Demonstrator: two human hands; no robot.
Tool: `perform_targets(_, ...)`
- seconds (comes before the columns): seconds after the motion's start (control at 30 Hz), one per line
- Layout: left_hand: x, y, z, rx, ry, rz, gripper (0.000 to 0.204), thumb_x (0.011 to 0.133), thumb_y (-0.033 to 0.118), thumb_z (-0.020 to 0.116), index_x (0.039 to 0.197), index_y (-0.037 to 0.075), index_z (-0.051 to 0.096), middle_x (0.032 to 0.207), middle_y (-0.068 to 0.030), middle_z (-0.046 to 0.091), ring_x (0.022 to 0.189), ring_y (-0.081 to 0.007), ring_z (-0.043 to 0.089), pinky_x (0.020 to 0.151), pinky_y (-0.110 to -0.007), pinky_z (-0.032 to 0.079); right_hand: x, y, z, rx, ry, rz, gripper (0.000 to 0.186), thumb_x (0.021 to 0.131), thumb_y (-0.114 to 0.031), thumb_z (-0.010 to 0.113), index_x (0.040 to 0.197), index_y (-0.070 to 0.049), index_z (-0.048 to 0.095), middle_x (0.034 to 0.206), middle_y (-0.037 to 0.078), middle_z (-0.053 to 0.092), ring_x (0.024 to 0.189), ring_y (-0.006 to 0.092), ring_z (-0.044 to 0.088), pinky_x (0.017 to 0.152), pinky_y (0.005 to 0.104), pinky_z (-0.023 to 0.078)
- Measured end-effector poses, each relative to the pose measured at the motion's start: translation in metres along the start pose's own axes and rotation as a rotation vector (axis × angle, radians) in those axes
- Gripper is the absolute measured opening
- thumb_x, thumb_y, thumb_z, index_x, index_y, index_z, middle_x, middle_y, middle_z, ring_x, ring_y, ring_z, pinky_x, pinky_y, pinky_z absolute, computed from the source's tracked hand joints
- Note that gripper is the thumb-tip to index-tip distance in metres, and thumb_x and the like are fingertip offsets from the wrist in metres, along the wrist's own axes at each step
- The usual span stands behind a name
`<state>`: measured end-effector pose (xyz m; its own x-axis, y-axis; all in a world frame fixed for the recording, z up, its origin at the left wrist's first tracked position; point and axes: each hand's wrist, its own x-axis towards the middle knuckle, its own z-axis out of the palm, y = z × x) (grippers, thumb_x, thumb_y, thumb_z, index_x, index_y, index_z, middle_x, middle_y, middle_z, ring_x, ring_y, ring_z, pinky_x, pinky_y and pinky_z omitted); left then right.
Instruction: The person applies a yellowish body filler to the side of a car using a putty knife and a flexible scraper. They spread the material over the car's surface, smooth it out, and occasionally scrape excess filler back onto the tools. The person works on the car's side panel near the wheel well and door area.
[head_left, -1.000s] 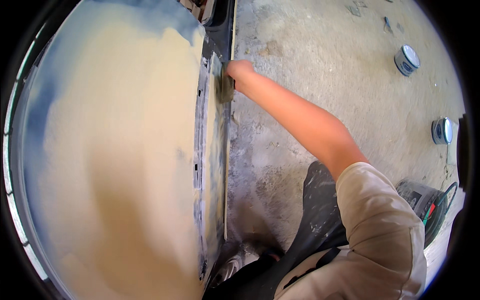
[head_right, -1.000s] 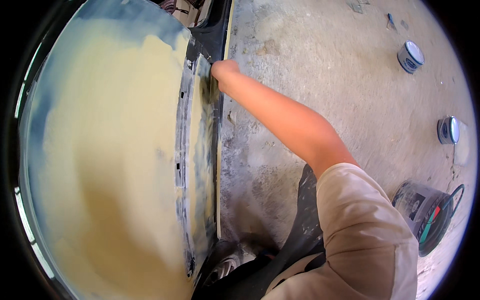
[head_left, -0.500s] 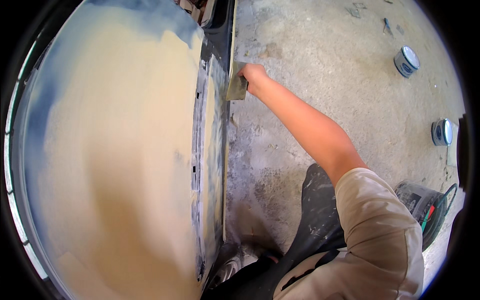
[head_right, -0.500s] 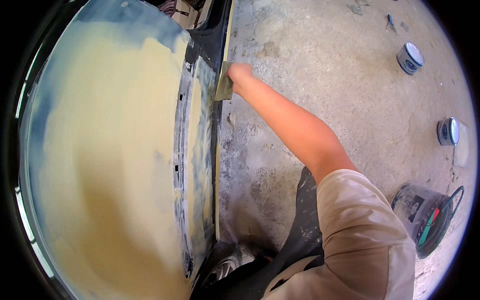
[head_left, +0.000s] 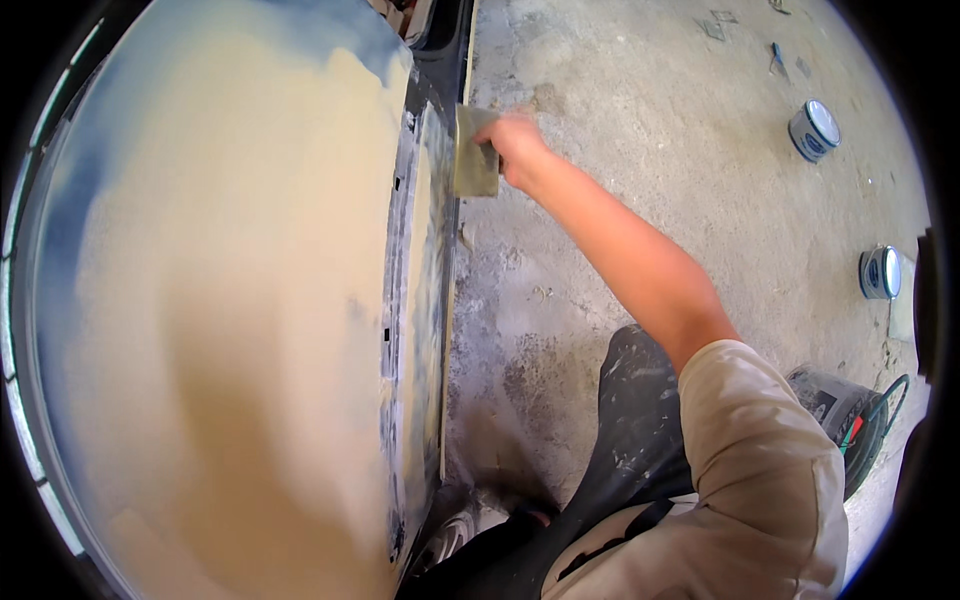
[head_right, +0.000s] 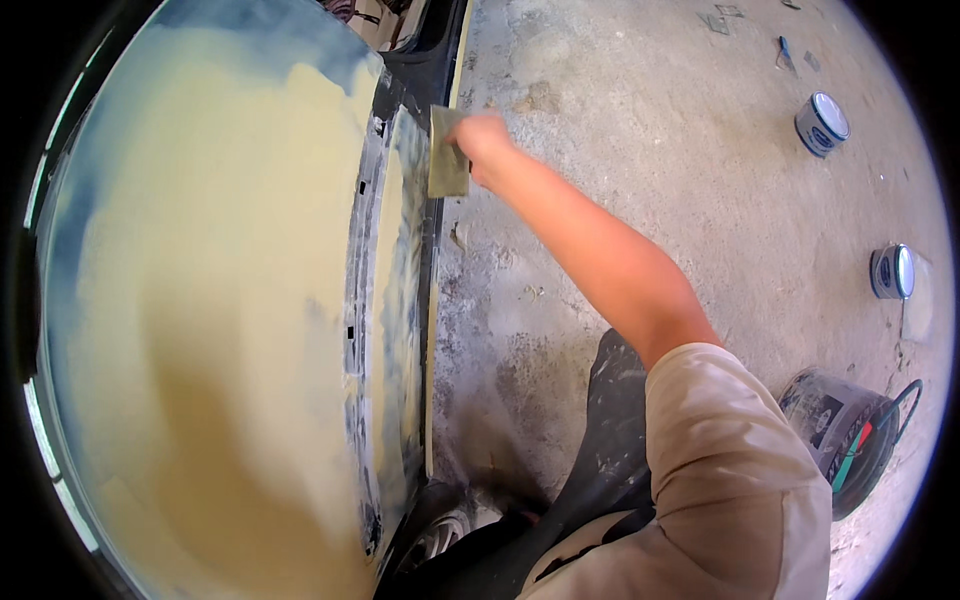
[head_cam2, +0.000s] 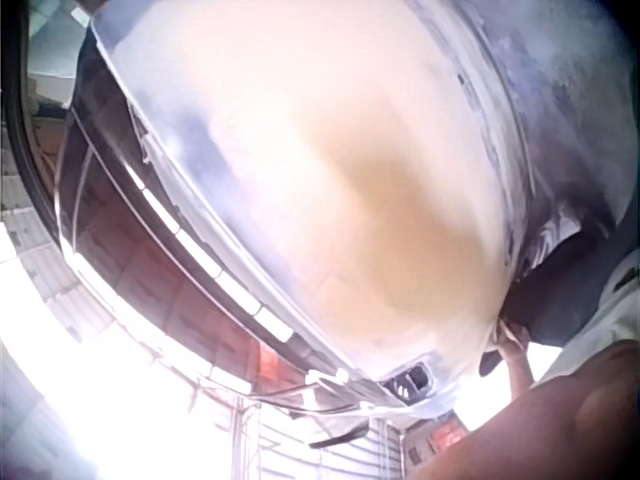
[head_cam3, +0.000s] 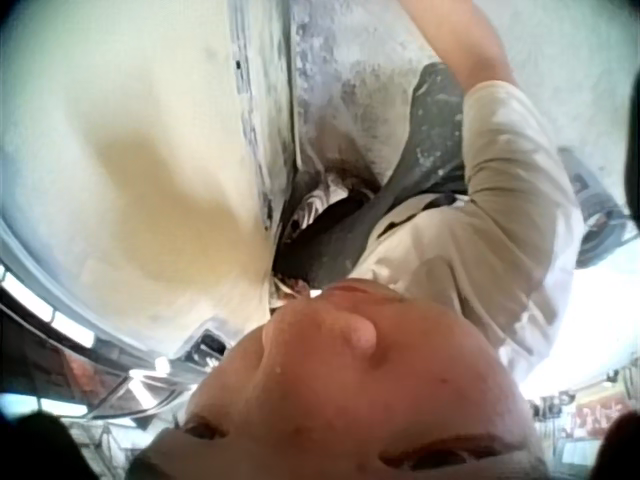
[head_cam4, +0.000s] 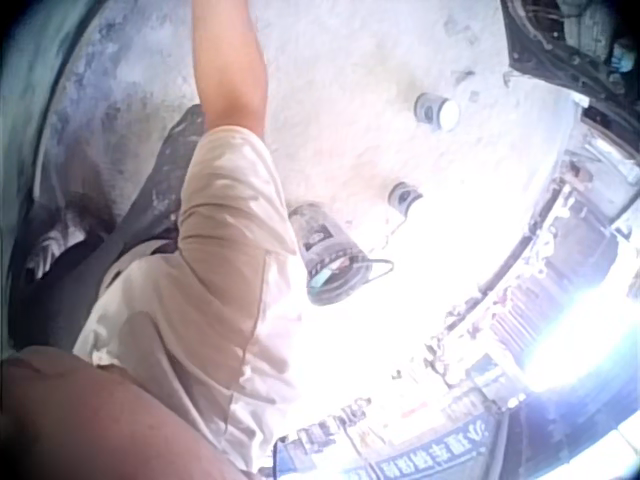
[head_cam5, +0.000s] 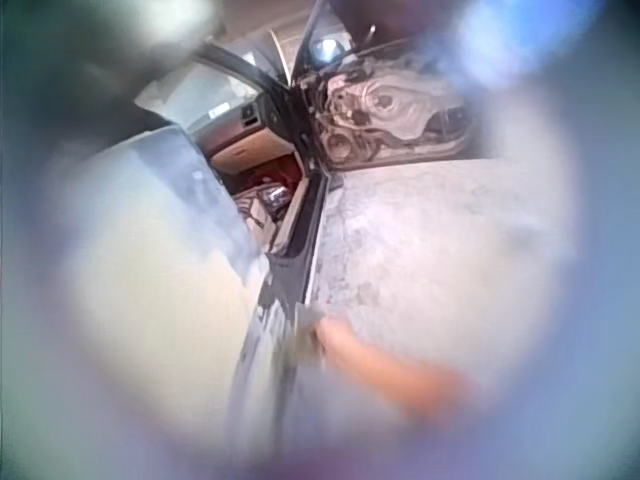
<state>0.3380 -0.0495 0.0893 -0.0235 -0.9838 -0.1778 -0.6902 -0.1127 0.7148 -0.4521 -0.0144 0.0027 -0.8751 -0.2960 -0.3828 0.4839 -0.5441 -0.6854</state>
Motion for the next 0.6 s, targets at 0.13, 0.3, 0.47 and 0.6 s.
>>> perform_targets(0.13, 0.001, 0.0, 0.0, -0.009, 0.002, 0.009, 0.016, 0.084, 0.015, 0.058, 0.095, 0.003, 0.056, 0.076, -0.0066, 0.053, 0.061, -0.0193, 0.047, 0.058, -0.036, 0.043, -0.006, 0.029, -0.008, -0.033, 0.063, 0.066, 0.019, 0.075, 0.007, 0.059, 0.094, 0.014, 0.057, 0.094, 0.023, 0.06, 0.08, 0.0333, 0.064, 0.063, 0.0491, 0.052)
perform_targets(0.3, -0.001, -0.004, -0.002, -0.03, 0.016, 0.011, 0.013, 0.083, 0.014, 0.058, 0.091, 0.002, 0.057, 0.072, -0.0066, 0.052, 0.059, -0.0193, 0.046, 0.057, -0.036, 0.043, -0.003, 0.04, 0.007, -0.031, 0.08, 0.133, 0.02, 0.077, 0.006, 0.059, 0.095, 0.013, 0.057, 0.095, 0.021, 0.06, 0.081, 0.0323, 0.063, 0.063, 0.0468, 0.053)
perform_targets(0.47, -0.002, -0.012, -0.006, -0.063, 0.032, 0.002, 0.011, 0.083, 0.012, 0.058, 0.087, 0.002, 0.057, 0.069, -0.0067, 0.051, 0.057, -0.0193, 0.045, 0.056, -0.036, 0.043, -0.019, 0.025, 0.028, -0.047, 0.062, 0.129, 0.017, 0.081, 0.005, 0.052, 0.094, 0.015, 0.056, 0.094, 0.022, 0.059, 0.081, 0.0334, 0.063, 0.061, 0.0479, 0.053)
perform_targets(0.6, -0.004, -0.02, -0.01, -0.09, 0.052, -0.003, 0.009, 0.083, 0.012, 0.058, 0.083, 0.002, 0.058, 0.066, -0.0067, 0.051, 0.055, -0.0193, 0.044, 0.055, -0.036, 0.043, -0.045, 0.007, 0.046, -0.104, 0.089, 0.084, 0.017, 0.081, 0.005, 0.052, 0.095, 0.013, 0.056, 0.094, 0.021, 0.06, 0.08, 0.0328, 0.063, 0.061, 0.0476, 0.052)
